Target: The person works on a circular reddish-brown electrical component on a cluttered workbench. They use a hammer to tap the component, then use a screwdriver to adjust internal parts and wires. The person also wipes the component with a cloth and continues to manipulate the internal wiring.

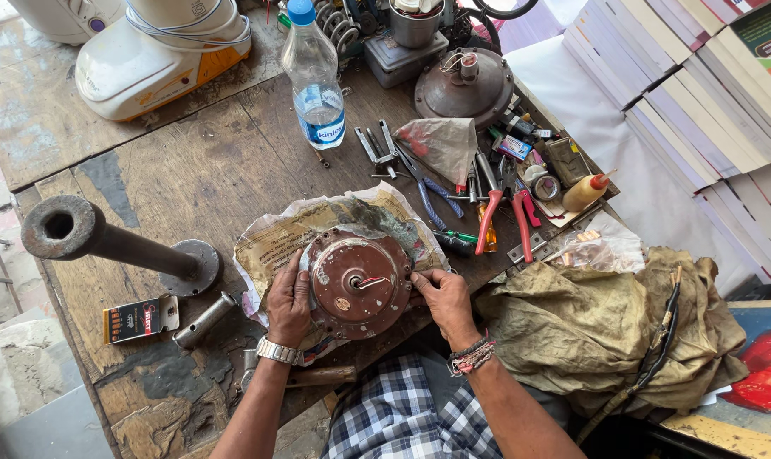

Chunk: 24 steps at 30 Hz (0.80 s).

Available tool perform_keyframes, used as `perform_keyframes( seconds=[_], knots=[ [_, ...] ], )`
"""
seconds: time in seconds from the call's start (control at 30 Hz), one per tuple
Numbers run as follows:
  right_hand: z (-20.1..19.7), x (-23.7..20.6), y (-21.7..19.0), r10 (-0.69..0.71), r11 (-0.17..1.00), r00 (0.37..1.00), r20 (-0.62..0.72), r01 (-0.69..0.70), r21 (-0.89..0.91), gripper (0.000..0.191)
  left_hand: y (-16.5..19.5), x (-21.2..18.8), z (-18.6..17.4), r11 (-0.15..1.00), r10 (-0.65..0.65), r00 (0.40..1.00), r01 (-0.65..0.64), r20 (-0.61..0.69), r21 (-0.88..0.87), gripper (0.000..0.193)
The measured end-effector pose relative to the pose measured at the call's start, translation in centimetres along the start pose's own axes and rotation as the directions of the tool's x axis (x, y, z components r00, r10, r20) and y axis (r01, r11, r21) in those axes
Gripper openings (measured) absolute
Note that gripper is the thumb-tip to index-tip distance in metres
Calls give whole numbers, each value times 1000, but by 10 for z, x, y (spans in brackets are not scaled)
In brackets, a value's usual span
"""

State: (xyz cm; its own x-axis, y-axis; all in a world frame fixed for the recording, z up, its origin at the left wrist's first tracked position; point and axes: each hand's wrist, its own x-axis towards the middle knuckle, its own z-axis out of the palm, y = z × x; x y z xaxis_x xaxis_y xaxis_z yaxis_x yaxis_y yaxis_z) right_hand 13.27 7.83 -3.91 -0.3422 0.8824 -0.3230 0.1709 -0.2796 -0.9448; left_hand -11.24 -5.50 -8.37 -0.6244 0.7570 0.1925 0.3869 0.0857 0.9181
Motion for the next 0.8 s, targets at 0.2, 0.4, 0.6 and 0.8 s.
perform_keyframes(
  seconds=[0.2, 0.4, 0.6, 0.8],
  knots=[
    [-19, 13, 9, 61, 998, 985, 162, -59, -15, 25, 0, 2, 8, 996, -85, 995, 85, -60, -9, 40],
    [-35, 11, 11, 39, 994, 986, 161, -55, 95, 25, 1, 1, 8, 1000, -18, 996, 18, -89, -6, 37],
    [-29, 11, 6, -15, 1000, 995, 94, 17, -20, 18, 5, 1, 8, 1000, 2, 995, -2, -96, 1, 36],
    [-27, 17, -2, 117, 985, 983, 144, -134, 113, 17, 6, 3, 8, 1000, -12, 995, 12, -96, 4, 36]
  ],
)
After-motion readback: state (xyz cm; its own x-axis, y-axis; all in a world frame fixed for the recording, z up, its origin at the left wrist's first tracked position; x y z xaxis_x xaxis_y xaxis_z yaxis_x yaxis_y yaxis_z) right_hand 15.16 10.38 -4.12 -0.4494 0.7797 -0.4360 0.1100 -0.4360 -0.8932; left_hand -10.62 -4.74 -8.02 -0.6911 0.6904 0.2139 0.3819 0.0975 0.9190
